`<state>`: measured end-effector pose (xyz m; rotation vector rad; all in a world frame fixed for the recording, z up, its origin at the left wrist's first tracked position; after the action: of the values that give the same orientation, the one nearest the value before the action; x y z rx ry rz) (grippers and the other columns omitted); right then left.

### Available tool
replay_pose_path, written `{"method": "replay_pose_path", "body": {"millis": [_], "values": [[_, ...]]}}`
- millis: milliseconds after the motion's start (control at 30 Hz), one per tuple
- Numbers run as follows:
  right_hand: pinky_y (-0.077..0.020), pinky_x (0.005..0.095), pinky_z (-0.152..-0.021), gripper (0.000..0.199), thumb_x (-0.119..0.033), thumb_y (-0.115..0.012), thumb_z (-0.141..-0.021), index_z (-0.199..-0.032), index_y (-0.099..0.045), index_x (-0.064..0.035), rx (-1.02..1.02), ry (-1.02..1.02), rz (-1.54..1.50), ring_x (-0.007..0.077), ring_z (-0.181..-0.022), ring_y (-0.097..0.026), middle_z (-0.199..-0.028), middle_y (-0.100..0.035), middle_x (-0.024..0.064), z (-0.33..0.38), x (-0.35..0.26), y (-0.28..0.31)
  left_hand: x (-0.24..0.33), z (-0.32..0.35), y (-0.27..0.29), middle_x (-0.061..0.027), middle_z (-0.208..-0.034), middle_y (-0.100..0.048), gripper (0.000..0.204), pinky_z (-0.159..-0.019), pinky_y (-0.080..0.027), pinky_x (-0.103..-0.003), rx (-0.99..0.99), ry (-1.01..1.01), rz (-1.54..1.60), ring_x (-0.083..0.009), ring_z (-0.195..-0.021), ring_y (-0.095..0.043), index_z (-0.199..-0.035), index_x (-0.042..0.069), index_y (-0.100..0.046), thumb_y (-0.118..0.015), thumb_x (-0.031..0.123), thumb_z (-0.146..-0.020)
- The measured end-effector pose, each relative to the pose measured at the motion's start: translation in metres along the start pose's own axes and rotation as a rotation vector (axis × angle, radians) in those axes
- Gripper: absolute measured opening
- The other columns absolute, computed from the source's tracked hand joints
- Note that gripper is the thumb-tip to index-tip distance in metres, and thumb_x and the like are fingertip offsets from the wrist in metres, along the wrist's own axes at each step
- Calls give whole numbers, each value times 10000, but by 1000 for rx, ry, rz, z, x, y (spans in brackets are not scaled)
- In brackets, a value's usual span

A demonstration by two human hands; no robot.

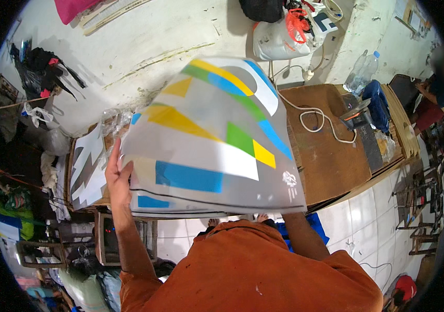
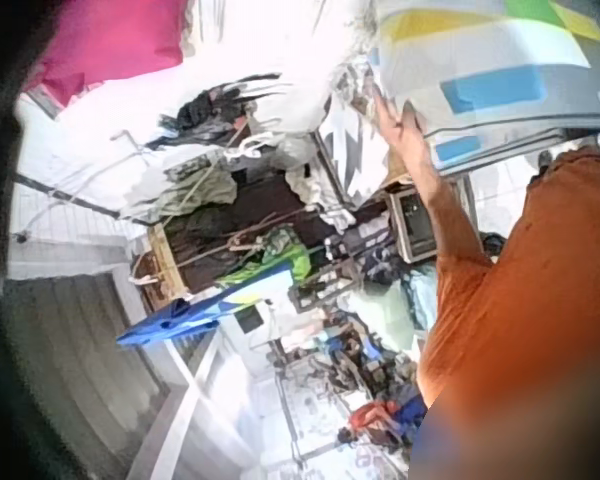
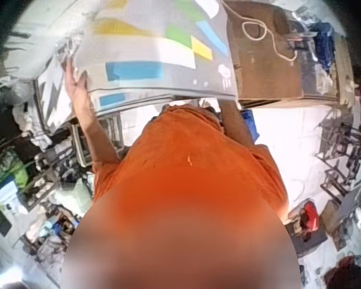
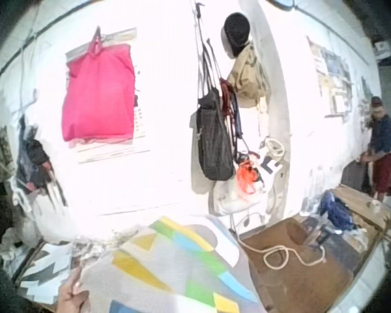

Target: The person uses a utility knife to cut and trim a large sheet of colorful sign material on a wooden workbench. They repeatedly lift and reposition the sheet, cut along straight edges, and remove small strips of material.

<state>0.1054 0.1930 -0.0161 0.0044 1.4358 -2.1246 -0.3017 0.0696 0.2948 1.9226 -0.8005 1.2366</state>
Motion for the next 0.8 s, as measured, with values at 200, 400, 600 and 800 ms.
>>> {"method": "replay_pose_path", "body": {"millis": [200,400,600,800], "values": [[-525,445,-861,644,-586,-518,-913,-1216,-536,-19,-52,-104,77,271,-968,-629,-1093,-630,139,67,42,-51,-112,48,96,-126,-1338,-541,691,-950,-436,-264,-21,246,71,-152,-1136,-547,-1486,51,-339,-466,-127,-830],[-562,350,-730,391,-426,-657,-892,-1050,-562,-81,131,-117,422,191,-899,-642,-960,-638,57,93,98,-45,-217,77,148,-176,-1264,-567,753,-916,-470,-311,27,286,273,-230,-1107,-576,-1516,52,-246,-491,-110,-823],[-556,321,-488,419,-7,-749,-771,-976,-392,-83,383,224,966,232,-648,-673,-878,-631,133,88,96,-12,-293,101,160,-195,-1207,-609,743,-784,-521,-297,-142,680,100,-217,-1007,-630,-1479,-26,-272,-573,-46,-800],[-587,340,-514,460,3,-759,-742,-1032,-403,-25,347,250,1072,236,-670,-674,-845,-610,122,92,101,-4,-316,102,160,-186,-1085,-658,629,-648,-532,-268,-42,603,-45,-203,-831,-690,-1416,-10,-411,-517,-88,-800]]}}
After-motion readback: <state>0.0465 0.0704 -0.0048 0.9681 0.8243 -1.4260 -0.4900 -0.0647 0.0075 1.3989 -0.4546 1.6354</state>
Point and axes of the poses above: each hand's wrist, its own z-axis away from the middle knuckle, its own y-axis out of the back of the hand, x = y × z, the point moved 6 cm from there along -z, towards the middle knuckle
